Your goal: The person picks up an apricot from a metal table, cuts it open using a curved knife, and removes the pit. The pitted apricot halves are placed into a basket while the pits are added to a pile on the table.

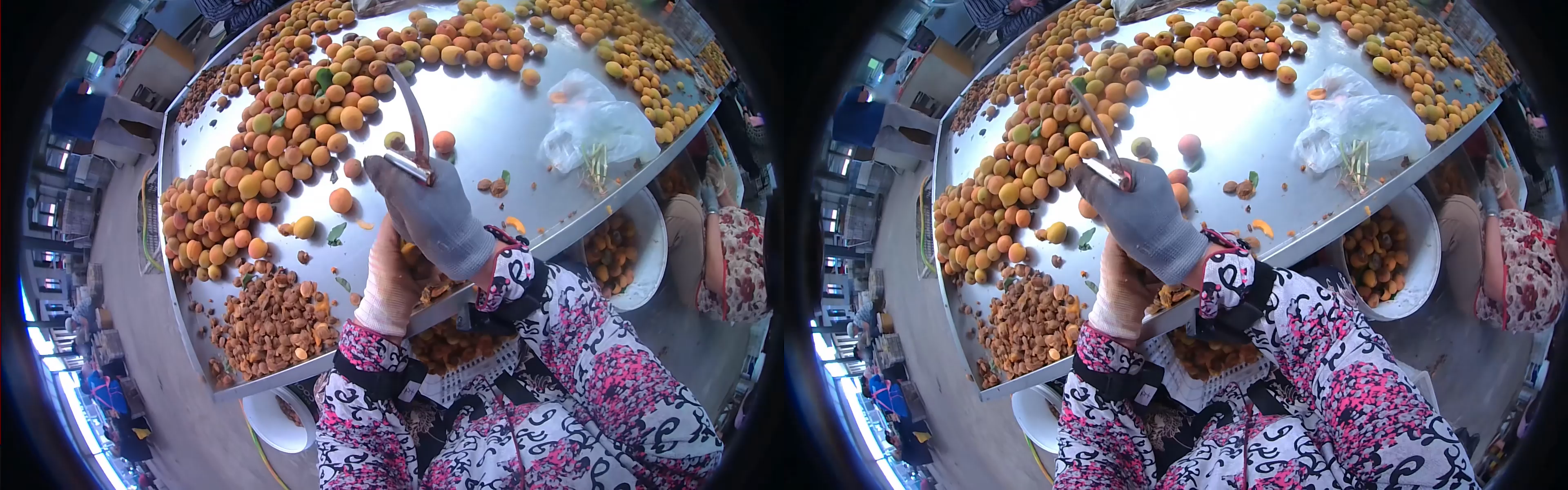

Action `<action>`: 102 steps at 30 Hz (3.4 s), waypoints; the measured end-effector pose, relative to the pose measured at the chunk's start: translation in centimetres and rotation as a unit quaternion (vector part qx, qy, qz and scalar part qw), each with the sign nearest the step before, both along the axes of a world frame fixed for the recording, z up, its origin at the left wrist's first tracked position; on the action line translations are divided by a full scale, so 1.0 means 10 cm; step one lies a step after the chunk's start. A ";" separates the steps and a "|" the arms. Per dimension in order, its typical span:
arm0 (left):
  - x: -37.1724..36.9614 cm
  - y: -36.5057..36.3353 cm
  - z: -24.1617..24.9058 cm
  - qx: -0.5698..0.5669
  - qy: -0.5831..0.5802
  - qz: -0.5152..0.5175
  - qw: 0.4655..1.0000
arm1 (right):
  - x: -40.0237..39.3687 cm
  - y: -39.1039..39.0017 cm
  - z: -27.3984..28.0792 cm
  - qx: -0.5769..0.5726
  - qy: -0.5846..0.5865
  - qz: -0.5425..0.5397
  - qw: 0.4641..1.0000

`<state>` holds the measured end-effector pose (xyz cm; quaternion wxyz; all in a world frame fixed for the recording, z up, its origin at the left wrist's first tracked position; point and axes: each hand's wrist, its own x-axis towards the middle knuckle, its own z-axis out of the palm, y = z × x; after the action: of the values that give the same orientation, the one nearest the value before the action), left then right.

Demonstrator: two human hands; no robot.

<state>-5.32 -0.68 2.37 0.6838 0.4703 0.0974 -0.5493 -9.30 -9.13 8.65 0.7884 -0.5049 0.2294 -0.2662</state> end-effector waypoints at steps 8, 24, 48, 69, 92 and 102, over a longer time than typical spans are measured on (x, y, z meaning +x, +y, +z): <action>0.06 -0.16 -0.28 -0.097 -0.065 0.059 0.991 | 0.19 0.02 -0.22 -0.105 -0.016 -0.078 0.991; 0.30 -0.23 -0.33 -0.009 -0.576 0.151 0.804 | 0.27 -0.13 -0.51 -0.067 0.048 -0.083 0.993; 0.42 0.31 0.08 -0.191 -0.108 -0.069 0.973 | -0.04 -0.34 -0.50 -0.227 0.175 0.244 0.926; 0.21 0.14 -0.20 0.042 -0.443 -0.009 0.896 | -0.12 -0.03 -0.46 -0.378 0.202 0.148 0.891; 0.25 0.39 0.06 0.015 -0.689 -0.061 0.722 | -0.10 -0.22 -0.32 -0.017 0.151 0.269 0.951; 0.20 0.31 0.19 0.157 -0.682 -0.041 0.713 | -0.01 -0.13 -0.46 0.019 0.128 0.221 0.967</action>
<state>-3.37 2.37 4.25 0.4574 0.8215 -0.3300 -0.0840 -9.44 -10.47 4.08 0.8010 -0.5582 0.2161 -0.0139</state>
